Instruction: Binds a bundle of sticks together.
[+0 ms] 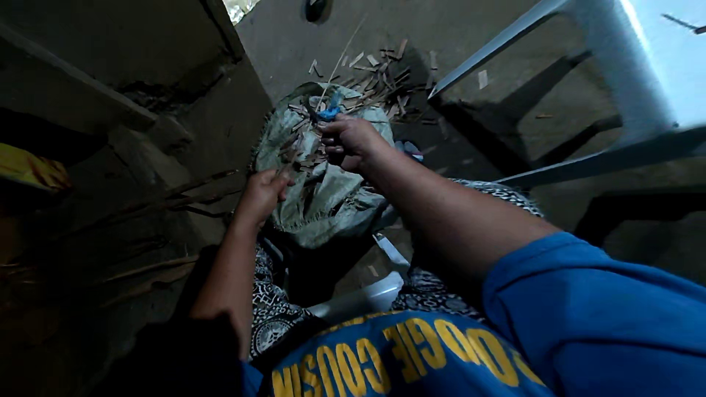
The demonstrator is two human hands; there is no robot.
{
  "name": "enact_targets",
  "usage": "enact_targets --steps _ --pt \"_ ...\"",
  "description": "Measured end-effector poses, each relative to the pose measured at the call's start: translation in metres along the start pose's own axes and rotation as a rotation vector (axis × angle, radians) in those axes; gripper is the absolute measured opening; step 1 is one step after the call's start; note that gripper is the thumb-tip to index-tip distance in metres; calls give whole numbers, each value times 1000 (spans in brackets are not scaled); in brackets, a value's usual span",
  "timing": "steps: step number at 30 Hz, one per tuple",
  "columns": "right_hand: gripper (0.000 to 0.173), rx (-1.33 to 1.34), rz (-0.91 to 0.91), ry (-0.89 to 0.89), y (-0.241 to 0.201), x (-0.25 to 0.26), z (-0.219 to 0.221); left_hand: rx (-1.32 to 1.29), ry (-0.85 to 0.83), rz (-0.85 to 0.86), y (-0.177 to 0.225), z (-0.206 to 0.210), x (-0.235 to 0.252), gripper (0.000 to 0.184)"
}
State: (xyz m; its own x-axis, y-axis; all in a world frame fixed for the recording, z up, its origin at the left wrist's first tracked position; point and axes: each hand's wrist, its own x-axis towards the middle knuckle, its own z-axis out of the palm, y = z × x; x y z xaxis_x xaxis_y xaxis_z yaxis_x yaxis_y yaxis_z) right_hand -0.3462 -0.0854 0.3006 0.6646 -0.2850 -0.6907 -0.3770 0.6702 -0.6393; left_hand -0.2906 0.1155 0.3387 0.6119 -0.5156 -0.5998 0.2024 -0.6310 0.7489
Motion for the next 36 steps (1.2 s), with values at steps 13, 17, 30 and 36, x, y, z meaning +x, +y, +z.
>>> enact_targets --steps 13,17,30,36 --pt "16 94 -292 236 -31 -10 -37 -45 -41 28 -36 -6 -90 21" --pt "34 -106 -474 188 -15 -43 -39 -135 43 26 -47 16 -128 24" --pt "17 -168 -429 -164 82 -204 6 -812 270 144 -23 88 -184 22" --pt "15 -188 -427 -252 86 -237 17 -836 351 211 -12 97 -202 26"
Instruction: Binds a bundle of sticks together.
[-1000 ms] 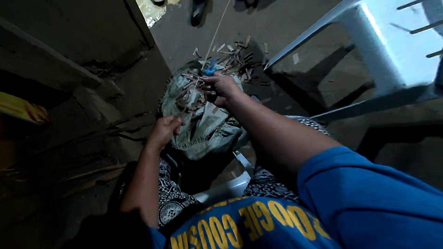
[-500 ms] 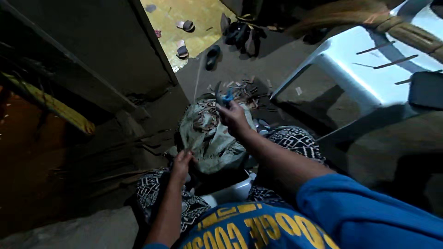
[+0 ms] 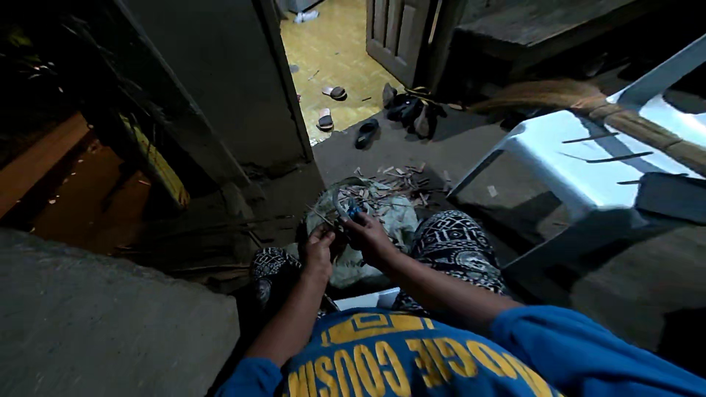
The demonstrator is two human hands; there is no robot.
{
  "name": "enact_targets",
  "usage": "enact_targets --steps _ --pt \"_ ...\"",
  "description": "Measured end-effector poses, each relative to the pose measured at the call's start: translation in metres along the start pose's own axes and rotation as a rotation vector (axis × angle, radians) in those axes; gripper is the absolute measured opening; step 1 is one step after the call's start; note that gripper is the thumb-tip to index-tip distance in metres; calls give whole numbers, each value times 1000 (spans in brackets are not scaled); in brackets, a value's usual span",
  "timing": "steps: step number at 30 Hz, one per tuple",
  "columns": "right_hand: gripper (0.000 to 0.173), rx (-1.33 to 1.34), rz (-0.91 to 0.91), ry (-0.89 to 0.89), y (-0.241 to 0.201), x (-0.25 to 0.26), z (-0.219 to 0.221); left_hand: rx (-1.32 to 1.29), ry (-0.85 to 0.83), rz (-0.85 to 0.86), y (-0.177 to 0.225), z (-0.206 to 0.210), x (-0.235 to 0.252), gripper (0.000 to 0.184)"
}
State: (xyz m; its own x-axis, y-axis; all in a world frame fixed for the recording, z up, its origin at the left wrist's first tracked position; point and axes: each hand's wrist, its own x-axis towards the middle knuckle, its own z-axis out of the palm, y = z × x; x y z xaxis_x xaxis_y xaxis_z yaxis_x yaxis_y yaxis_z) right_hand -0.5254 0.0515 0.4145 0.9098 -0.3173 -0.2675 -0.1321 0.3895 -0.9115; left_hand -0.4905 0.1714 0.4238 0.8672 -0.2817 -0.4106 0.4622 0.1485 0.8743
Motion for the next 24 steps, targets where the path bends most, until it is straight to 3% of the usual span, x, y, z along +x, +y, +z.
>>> enact_targets --steps 6,14,24 --pt "34 -144 -80 -47 -8 -14 2 47 13 40 7 -1 -18 25" --pt "30 -158 -63 -92 3 -1 -3 68 14 108 0 -7 -11 26" --pt "30 -110 7 -186 10 26 -32 385 -44 251 -22 -15 13 22"
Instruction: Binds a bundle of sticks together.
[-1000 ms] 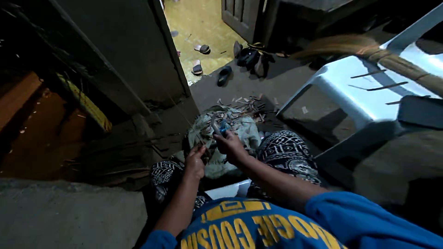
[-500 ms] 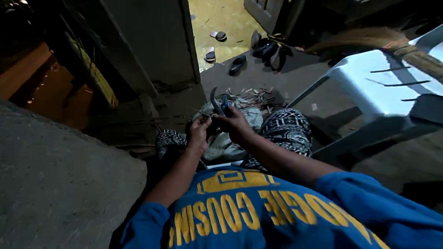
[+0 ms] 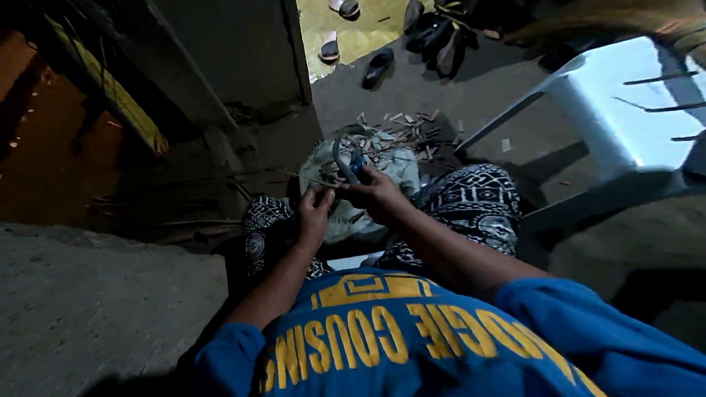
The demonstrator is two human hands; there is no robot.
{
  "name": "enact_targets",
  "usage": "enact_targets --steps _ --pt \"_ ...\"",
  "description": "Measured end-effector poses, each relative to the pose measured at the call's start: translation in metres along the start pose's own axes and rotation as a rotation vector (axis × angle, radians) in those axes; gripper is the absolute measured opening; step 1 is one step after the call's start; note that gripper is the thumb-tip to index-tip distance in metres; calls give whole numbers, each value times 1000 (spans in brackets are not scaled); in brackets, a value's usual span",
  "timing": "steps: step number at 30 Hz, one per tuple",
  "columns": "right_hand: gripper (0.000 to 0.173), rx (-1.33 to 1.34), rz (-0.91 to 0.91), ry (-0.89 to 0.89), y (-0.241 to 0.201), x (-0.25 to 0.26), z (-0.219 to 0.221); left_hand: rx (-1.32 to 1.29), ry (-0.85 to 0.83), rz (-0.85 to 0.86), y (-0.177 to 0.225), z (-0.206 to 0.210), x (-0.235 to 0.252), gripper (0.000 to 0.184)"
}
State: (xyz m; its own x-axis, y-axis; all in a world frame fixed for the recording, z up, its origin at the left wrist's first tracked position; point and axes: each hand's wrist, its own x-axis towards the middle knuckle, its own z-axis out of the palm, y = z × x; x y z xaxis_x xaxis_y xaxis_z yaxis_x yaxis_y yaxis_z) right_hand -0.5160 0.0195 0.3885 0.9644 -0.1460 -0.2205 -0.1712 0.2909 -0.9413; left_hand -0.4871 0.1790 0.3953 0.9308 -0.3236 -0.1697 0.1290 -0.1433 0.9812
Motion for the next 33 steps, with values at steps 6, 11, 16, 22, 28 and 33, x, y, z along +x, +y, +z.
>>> enact_targets --steps 6,11,16,22,28,33 --pt "37 -106 -2 -22 -6 -2 -20 654 148 425 -7 -18 -3 24" --pt "37 -149 86 -21 -3 -1 -24 1091 86 502 -2 -33 6 35" --pt "32 -112 132 25 2 10 -29 1107 -113 476 -6 -43 27 25" --pt "23 -84 175 263 7 51 -41 1064 -263 499 -19 -45 69 25" --pt "25 -140 75 353 14 94 -48 1157 -352 7 -13 -28 127 36" --pt "32 -321 342 8 21 112 -15 1146 -335 -85 -26 -14 165 31"
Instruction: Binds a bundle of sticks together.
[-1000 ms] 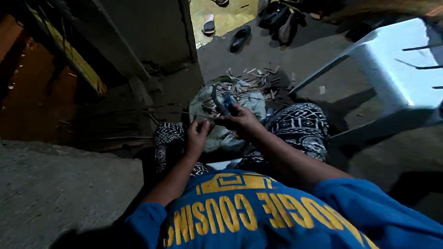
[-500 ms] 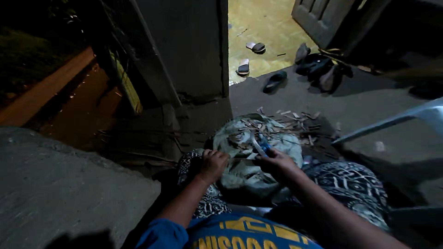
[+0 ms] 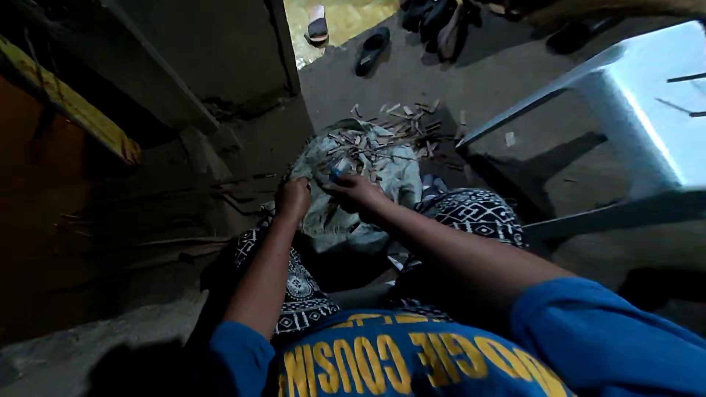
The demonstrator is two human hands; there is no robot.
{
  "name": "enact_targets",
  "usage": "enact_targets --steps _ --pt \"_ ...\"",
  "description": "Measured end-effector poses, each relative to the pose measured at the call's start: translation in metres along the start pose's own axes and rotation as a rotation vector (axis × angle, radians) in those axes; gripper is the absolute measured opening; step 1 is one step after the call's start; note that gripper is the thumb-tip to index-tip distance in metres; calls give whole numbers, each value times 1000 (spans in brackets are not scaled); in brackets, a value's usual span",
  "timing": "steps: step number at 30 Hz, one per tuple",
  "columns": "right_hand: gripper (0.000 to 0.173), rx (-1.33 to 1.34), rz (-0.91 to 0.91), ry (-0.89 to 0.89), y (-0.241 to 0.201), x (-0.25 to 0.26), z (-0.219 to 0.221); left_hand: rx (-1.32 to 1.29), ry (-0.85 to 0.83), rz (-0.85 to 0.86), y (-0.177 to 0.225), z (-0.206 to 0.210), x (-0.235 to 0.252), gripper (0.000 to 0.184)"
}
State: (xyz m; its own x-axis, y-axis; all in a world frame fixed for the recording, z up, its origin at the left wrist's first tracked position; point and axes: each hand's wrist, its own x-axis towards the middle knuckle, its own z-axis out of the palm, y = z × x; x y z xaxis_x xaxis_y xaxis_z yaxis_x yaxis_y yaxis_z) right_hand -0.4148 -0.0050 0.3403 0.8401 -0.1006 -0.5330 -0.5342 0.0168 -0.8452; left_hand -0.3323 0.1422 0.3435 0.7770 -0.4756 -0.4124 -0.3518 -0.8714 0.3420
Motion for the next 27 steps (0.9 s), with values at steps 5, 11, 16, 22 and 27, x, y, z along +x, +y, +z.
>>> enact_targets --steps 5,11,16,22,27 --pt "28 158 101 -96 31 30 10 -152 -25 -2 -8 10 21 28" --pt "24 217 132 -67 32 49 5 -281 -62 14 -20 4 29 34" --pt "24 123 54 -19 44 58 3 -227 -42 47 -23 9 33 33" --pt "24 131 191 53 28 54 -6 -151 -81 32 -17 7 29 34" --pt "23 136 192 140 32 60 -14 -109 -91 36 -14 10 26 33"
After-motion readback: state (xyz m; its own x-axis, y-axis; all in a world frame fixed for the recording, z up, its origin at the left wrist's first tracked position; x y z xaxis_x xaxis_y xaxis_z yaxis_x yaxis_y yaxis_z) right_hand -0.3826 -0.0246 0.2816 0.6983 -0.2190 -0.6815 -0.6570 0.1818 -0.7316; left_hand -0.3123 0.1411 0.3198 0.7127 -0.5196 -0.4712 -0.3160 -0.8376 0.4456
